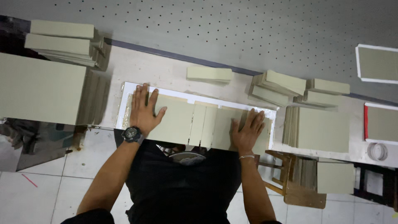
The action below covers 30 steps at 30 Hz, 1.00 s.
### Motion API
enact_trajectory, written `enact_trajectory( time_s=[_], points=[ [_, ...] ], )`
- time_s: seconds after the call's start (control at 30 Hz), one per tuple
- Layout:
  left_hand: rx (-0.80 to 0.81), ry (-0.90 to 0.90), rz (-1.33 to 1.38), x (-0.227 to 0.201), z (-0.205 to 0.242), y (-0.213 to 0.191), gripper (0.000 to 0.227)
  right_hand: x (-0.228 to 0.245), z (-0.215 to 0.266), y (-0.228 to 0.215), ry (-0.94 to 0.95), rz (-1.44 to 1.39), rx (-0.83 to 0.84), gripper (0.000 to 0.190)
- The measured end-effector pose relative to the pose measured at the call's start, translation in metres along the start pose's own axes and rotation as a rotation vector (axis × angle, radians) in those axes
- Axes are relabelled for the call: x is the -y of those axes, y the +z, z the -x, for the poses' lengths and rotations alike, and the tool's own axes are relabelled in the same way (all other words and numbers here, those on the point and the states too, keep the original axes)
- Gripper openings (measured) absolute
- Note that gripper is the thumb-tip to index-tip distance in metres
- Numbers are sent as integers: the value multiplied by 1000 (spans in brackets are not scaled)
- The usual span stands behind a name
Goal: The person repeatedly places beige book blocks onto a white board, aligns them, and covers them with a red cover sheet. They smooth the cover, remove it, and repeat the process with additional blocks, stacking and arranging them on the board.
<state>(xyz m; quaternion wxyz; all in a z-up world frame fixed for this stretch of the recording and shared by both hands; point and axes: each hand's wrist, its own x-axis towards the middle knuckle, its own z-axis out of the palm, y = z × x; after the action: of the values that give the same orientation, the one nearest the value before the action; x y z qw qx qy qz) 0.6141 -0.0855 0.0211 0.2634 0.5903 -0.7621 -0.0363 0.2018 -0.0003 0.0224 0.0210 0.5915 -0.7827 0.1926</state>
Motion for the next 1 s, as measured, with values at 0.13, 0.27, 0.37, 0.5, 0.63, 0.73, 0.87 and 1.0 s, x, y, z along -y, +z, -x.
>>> enact_trajectory(
  time_s=[0.13, 0.27, 0.37, 0.5, 0.63, 0.73, 0.87, 1.0],
  points=[
    [-2, 11, -7, -24, -1, -11, 76, -1, -2, -2, 12, -17, -20, 100],
    [73, 94, 138, -120, -9, -56, 50, -9, 7, 0, 22, -95, 3, 98],
    [165, 416, 623, -199, -32, -155, 36, -6, 2, 2, 45, -101, 34, 96],
    [380, 824, 1278, -271, -49, -279, 29, -9, 3, 6, -56, -99, -86, 86],
    [700, 825, 1542, -283, 3, -266, 56, -11, 4, 8, -37, -127, -59, 93],
    [1167, 529, 1791, -294, 22, -269, 60, -11, 8, 5, -78, -131, -118, 91],
    [892, 560, 1763, -268, 18, -296, 44, -8, 3, -1, -12, -163, -76, 91],
    [445, 558, 1476, -242, -6, -308, 25, -8, 4, -1, 50, -169, -29, 91]
  ],
)
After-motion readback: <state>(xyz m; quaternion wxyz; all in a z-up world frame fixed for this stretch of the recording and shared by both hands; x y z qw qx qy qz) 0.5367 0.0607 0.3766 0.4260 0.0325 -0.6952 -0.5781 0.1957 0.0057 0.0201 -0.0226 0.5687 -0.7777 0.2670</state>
